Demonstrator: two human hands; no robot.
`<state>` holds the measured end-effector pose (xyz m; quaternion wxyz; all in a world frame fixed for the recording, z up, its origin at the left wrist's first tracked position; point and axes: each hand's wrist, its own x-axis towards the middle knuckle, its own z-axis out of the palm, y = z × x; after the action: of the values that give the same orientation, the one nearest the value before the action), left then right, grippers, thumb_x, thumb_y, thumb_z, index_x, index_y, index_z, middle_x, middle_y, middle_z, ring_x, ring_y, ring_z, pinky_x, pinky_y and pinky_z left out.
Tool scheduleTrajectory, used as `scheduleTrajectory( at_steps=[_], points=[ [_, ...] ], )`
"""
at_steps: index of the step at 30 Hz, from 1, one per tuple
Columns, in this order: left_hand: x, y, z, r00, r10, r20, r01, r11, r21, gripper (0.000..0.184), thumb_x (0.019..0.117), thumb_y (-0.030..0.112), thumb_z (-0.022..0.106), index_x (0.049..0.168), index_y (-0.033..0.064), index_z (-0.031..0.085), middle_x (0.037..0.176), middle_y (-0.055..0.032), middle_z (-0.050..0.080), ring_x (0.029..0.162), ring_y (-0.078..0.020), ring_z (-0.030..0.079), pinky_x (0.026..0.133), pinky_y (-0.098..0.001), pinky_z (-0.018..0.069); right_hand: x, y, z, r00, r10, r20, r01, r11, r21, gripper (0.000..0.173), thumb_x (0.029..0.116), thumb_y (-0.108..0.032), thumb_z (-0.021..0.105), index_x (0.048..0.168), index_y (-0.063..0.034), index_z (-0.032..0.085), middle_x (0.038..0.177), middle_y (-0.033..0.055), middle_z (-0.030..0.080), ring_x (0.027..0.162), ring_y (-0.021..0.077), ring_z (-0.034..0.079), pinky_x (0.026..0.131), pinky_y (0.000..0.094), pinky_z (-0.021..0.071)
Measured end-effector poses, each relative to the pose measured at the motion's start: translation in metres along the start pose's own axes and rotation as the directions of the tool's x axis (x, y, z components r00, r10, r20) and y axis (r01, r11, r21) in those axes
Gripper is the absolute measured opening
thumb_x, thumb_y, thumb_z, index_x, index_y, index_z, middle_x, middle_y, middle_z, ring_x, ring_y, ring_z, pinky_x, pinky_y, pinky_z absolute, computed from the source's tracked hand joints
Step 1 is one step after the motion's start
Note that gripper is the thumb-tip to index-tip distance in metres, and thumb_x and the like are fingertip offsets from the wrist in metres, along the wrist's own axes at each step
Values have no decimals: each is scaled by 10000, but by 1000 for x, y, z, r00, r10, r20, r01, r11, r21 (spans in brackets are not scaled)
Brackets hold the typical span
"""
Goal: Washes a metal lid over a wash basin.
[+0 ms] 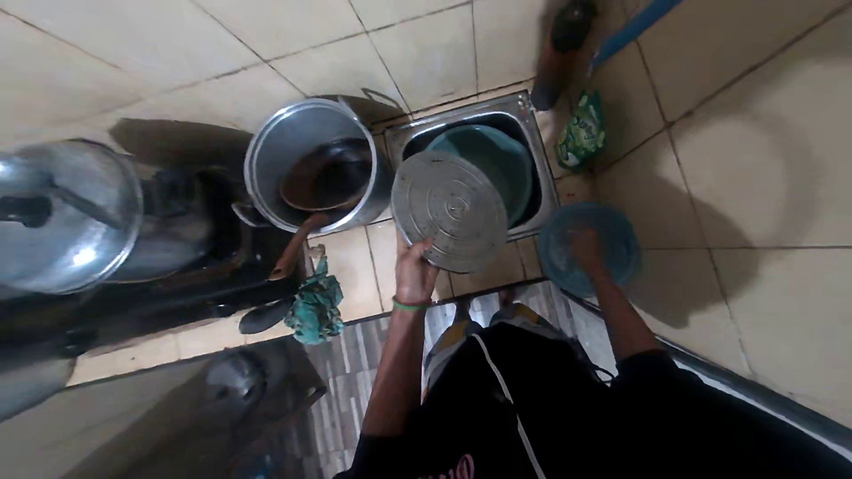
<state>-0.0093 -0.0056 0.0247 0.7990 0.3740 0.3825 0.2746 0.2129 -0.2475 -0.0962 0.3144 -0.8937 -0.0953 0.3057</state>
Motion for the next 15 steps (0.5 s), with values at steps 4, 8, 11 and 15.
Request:
scheduleTrajectory(
  at_steps=[4, 8, 11, 15],
  points=[
    [5, -3, 8, 997, 14, 69, -15, 1000, 11, 609, 877, -52, 458, 1409, 237, 396, 1188, -5, 657, 987, -139, 686, 795, -363, 606, -24, -86, -29, 981, -167, -97, 191, 910, 367, 377, 1036, -205, 614, 1352, -3, 578, 1308, 246, 617, 1113, 364, 627, 937, 535, 522],
    [10, -8, 26, 993, 24, 117, -34, 996, 86, 635, 844, -40, 488, 1415, 227, 406, 1164, -8, 664, 956, -139, 685, 758, -369, 605, -34, -157, 11, 786, -577, -221, 605, 647, 464, 305, 1000, -97, 586, 1274, 32, 620, 1315, 183, 644, 1155, 242, 647, 981, 401, 543],
    [13, -9, 43, 985, 33, 170, -52, 993, 107, 683, 824, -19, 513, 1449, 224, 384, 1152, -5, 668, 934, -120, 681, 740, -351, 601, -49, -192, 59, 692, -701, -169, 686, 566, 458, 291, 986, -104, 597, 1249, -4, 668, 1312, 196, 603, 1195, 306, 589, 992, 469, 516],
    [13, -4, 49, 977, 24, 214, -66, 979, 191, 721, 845, -37, 499, 1508, 201, 345, 1208, -20, 650, 972, -116, 668, 796, -350, 589, -14, -211, 84, 548, -816, -181, 819, 481, 312, 446, 1033, -149, 510, 1442, 28, 536, 1551, 232, 456, 1460, 344, 426, 1203, 478, 364]
  ],
)
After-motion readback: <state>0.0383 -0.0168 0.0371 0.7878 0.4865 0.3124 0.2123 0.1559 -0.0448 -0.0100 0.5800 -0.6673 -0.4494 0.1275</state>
